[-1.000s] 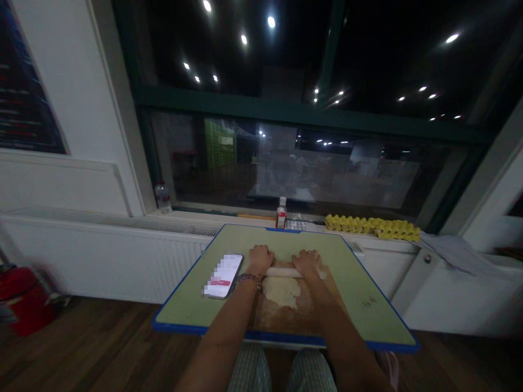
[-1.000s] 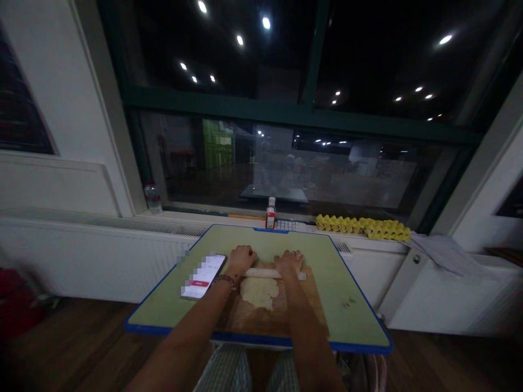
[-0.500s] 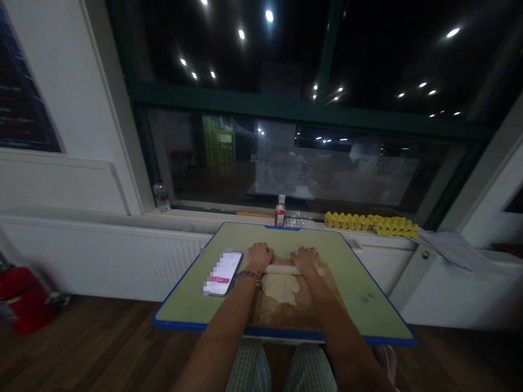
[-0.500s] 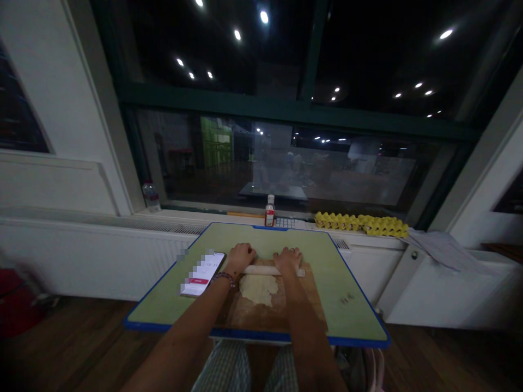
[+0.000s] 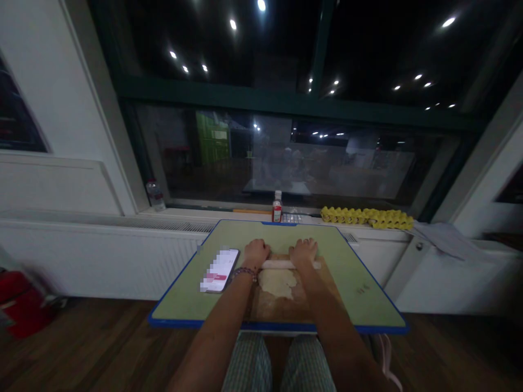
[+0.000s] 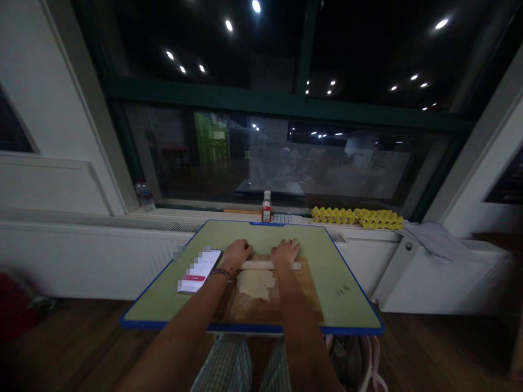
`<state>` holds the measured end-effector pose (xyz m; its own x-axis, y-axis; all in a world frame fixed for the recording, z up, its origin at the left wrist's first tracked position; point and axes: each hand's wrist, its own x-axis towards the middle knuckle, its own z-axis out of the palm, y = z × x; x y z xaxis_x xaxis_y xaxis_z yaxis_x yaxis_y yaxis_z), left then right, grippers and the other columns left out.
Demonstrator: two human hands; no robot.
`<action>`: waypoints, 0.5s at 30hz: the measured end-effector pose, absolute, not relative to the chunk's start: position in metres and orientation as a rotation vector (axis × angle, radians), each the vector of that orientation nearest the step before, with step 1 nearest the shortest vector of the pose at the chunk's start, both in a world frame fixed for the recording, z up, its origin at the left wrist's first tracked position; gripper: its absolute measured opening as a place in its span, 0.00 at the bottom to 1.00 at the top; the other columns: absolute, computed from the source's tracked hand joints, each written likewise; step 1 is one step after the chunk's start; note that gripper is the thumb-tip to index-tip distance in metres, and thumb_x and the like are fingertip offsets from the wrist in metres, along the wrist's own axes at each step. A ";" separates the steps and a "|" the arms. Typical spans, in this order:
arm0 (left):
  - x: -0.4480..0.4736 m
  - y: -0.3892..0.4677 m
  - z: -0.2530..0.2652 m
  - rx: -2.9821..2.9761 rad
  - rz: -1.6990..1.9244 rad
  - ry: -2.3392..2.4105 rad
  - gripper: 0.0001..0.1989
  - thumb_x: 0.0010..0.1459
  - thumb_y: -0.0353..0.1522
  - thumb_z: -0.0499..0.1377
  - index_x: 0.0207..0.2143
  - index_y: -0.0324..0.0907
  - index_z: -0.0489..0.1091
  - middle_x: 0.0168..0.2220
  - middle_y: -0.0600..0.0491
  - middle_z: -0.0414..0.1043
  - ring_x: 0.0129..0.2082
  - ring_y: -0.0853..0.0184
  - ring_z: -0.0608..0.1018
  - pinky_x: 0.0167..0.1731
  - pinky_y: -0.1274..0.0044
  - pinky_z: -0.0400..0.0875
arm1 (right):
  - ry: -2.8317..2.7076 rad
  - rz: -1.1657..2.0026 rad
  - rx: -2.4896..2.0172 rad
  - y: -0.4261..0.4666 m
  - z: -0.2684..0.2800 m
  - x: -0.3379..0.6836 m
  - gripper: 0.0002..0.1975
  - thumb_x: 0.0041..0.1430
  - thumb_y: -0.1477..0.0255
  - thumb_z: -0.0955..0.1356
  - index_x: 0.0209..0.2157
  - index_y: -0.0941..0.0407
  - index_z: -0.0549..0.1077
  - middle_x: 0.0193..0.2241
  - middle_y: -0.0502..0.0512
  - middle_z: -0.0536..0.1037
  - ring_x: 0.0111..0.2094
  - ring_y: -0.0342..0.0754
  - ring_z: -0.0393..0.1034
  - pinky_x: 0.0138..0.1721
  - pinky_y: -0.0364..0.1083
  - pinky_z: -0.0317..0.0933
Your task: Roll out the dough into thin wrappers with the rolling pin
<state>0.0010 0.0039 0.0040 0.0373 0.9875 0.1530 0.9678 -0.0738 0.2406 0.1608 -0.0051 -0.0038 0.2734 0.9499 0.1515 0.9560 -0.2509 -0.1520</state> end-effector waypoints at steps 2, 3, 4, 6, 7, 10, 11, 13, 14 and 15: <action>0.000 0.005 0.003 2.212 0.436 2.088 0.17 0.62 0.36 0.50 0.43 0.37 0.76 0.45 0.41 0.77 0.46 0.59 0.78 0.42 0.75 0.68 | -1.766 -0.050 -2.320 -0.006 -0.004 0.160 0.18 0.64 0.68 0.61 0.50 0.61 0.72 0.54 0.70 0.70 0.60 0.61 0.56 0.57 0.60 0.48; 0.000 0.005 0.003 2.215 0.440 2.086 0.17 0.62 0.36 0.50 0.42 0.38 0.76 0.45 0.42 0.77 0.46 0.59 0.78 0.42 0.75 0.68 | -1.761 -0.041 -2.320 -0.006 -0.004 0.159 0.18 0.63 0.69 0.61 0.50 0.62 0.73 0.53 0.71 0.71 0.60 0.62 0.56 0.57 0.59 0.48; 0.000 0.005 0.002 2.216 0.443 2.086 0.17 0.62 0.36 0.50 0.42 0.38 0.76 0.45 0.42 0.78 0.46 0.59 0.78 0.42 0.75 0.68 | -1.757 -0.023 -2.322 -0.006 -0.004 0.159 0.18 0.63 0.69 0.61 0.49 0.63 0.73 0.52 0.71 0.72 0.59 0.63 0.57 0.56 0.59 0.48; -0.001 0.005 0.002 2.218 0.446 2.085 0.16 0.62 0.35 0.50 0.42 0.38 0.76 0.44 0.42 0.78 0.46 0.60 0.79 0.42 0.75 0.68 | -1.752 0.027 -2.326 -0.006 -0.002 0.158 0.18 0.63 0.68 0.61 0.48 0.62 0.74 0.50 0.70 0.73 0.56 0.62 0.61 0.54 0.59 0.51; -0.001 0.005 0.002 2.219 0.447 2.084 0.16 0.62 0.35 0.51 0.41 0.38 0.76 0.44 0.42 0.78 0.45 0.60 0.79 0.41 0.75 0.68 | -1.751 0.051 -2.325 -0.006 -0.001 0.159 0.18 0.63 0.68 0.61 0.47 0.62 0.74 0.50 0.70 0.74 0.55 0.62 0.62 0.54 0.58 0.53; -0.001 0.005 0.001 2.221 0.448 2.076 0.16 0.63 0.36 0.50 0.41 0.39 0.76 0.44 0.43 0.78 0.45 0.61 0.79 0.41 0.76 0.68 | -1.756 0.103 -2.307 -0.009 0.004 0.160 0.17 0.65 0.64 0.64 0.49 0.60 0.73 0.50 0.66 0.73 0.53 0.58 0.66 0.52 0.58 0.59; -0.001 0.005 0.002 2.220 0.447 2.073 0.16 0.63 0.36 0.50 0.41 0.39 0.76 0.44 0.43 0.78 0.45 0.61 0.79 0.40 0.76 0.68 | -1.760 0.113 -2.296 -0.012 0.006 0.161 0.18 0.64 0.63 0.65 0.51 0.59 0.71 0.51 0.63 0.72 0.52 0.56 0.67 0.52 0.58 0.61; -0.001 0.004 0.003 2.217 0.446 2.070 0.16 0.63 0.36 0.50 0.41 0.39 0.76 0.44 0.43 0.78 0.45 0.61 0.79 0.40 0.77 0.68 | -1.772 0.121 -2.266 -0.024 0.007 0.163 0.19 0.64 0.61 0.67 0.53 0.56 0.69 0.53 0.59 0.70 0.50 0.52 0.68 0.50 0.57 0.65; -0.001 0.004 0.003 2.215 0.446 2.069 0.16 0.63 0.36 0.51 0.41 0.39 0.76 0.44 0.43 0.78 0.45 0.61 0.79 0.40 0.77 0.68 | -1.777 0.121 -2.248 -0.032 0.006 0.165 0.20 0.64 0.61 0.67 0.53 0.56 0.68 0.53 0.58 0.70 0.49 0.51 0.69 0.49 0.56 0.66; -0.001 0.004 0.004 2.213 0.445 2.068 0.16 0.63 0.36 0.51 0.41 0.39 0.76 0.44 0.43 0.78 0.45 0.61 0.79 0.40 0.77 0.68 | -1.779 0.121 -2.232 -0.042 0.005 0.166 0.19 0.64 0.62 0.66 0.53 0.55 0.68 0.53 0.58 0.70 0.49 0.51 0.69 0.49 0.56 0.66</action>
<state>-0.0007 0.0035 0.0038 0.0467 0.9867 0.1559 0.9634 -0.0857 0.2540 0.1660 -0.0417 0.0055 0.2368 0.9653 0.1100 0.9415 -0.2001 -0.2711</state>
